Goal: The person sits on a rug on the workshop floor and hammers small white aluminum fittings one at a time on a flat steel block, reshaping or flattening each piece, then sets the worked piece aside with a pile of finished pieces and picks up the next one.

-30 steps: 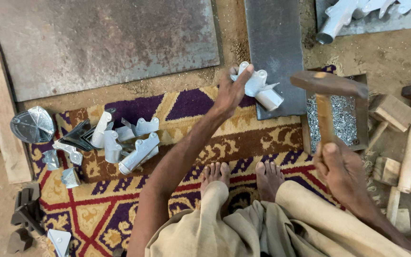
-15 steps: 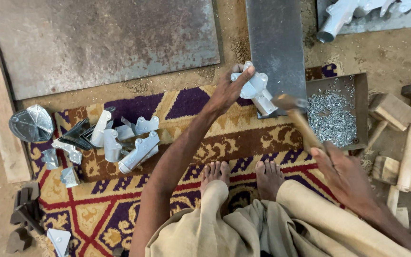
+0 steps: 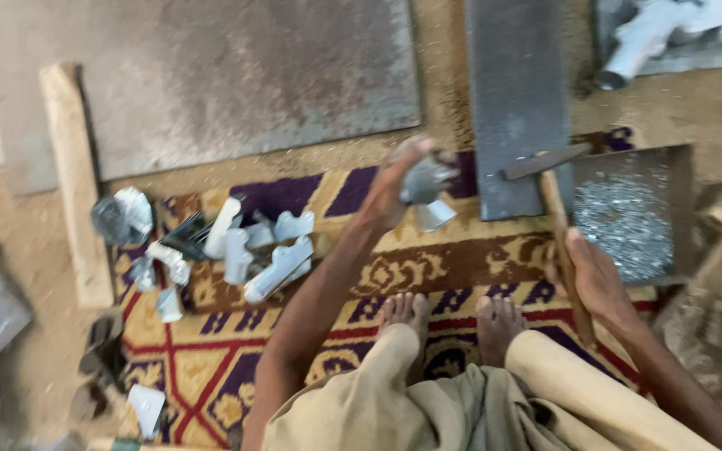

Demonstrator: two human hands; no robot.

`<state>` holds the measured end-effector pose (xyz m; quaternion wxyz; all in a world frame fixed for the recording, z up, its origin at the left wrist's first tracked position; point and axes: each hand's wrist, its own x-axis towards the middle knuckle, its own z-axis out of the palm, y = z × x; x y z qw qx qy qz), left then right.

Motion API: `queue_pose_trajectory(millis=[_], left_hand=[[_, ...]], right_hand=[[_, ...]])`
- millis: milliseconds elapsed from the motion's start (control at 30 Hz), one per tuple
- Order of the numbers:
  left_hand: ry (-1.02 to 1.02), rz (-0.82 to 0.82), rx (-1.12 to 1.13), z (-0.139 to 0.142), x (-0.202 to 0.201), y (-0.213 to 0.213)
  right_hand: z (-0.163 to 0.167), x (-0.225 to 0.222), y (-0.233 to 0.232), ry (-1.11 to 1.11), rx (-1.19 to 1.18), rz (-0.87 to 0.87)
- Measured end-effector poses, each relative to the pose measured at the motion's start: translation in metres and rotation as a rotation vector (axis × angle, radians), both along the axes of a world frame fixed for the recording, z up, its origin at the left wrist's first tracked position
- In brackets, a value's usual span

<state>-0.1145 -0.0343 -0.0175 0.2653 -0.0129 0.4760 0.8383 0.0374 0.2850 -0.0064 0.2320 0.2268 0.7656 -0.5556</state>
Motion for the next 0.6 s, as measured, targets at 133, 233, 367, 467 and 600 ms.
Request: queue_pose_trajectory(millis=[133,233,367,467,600], left_hand=[[-0.158,0.076,-0.135,0.007,0.020,-0.022],[0.055,0.105,-0.752,0.016,0.037,-0.060],[0.352,-0.226,-1.676,0.044,0.055,-0.119],[0.309,-0.444,-2.021,0.066,0.067,-0.153],[0.638,-0.272,-2.290,0.076,0.082,-0.173]], right_hand=[[-0.009,-0.051,0.053,0.270,0.203,-0.169],[-0.021,-0.101,0.088,0.391,0.329,-0.183],[-0.036,-0.173,0.100,0.658,0.654,-0.081],[-0.040,-0.212,0.098,0.640,0.859,-0.083],[-0.043,-0.231,0.100,0.413,0.860,-0.020]])
